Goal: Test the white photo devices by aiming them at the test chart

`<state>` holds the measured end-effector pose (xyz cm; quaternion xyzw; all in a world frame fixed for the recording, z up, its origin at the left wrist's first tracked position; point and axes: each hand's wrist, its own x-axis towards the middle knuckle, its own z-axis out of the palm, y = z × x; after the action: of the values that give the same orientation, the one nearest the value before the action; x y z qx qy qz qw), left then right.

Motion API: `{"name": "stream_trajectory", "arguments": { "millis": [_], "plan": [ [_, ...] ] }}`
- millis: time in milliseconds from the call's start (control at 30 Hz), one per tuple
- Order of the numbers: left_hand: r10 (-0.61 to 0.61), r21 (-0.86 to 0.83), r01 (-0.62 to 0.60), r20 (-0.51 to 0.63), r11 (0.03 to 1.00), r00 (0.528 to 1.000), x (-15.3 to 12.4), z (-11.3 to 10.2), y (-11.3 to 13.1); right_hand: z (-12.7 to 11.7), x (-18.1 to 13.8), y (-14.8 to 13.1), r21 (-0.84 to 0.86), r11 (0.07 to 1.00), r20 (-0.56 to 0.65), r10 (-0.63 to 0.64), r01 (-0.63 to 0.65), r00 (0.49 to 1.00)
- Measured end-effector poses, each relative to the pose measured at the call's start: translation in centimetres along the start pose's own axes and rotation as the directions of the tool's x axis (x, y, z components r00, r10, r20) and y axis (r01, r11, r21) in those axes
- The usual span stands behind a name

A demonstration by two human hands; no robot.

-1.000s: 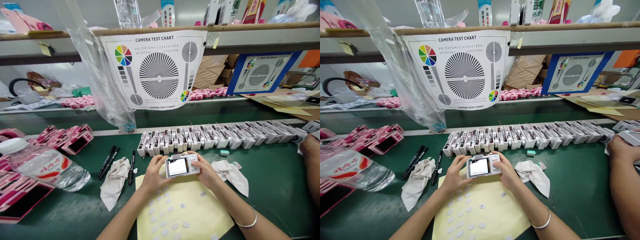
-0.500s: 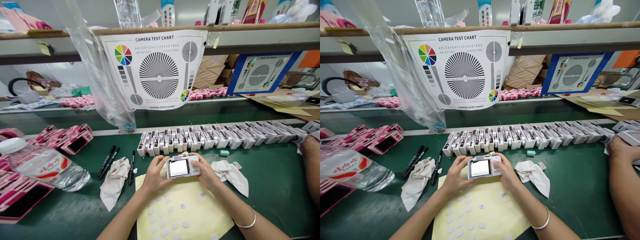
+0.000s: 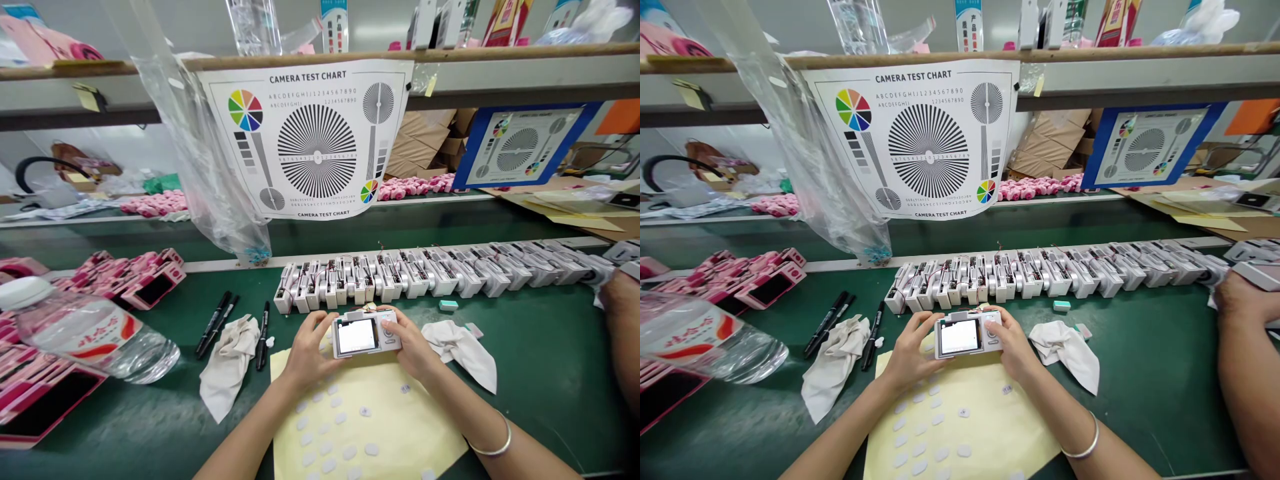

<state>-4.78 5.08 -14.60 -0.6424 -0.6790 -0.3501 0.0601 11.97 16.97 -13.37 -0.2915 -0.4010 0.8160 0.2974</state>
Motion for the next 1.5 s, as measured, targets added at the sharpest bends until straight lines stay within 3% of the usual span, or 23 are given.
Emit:
{"name": "stream_trajectory", "arguments": {
  "millis": [1500],
  "plan": [
    [-0.042,-0.029,0.043,0.016,0.999,0.999,0.09,-0.03,-0.17,-0.3,0.41,0.01,0.053,0.999,0.053,-0.013,0.011,0.998]
  ]
}}
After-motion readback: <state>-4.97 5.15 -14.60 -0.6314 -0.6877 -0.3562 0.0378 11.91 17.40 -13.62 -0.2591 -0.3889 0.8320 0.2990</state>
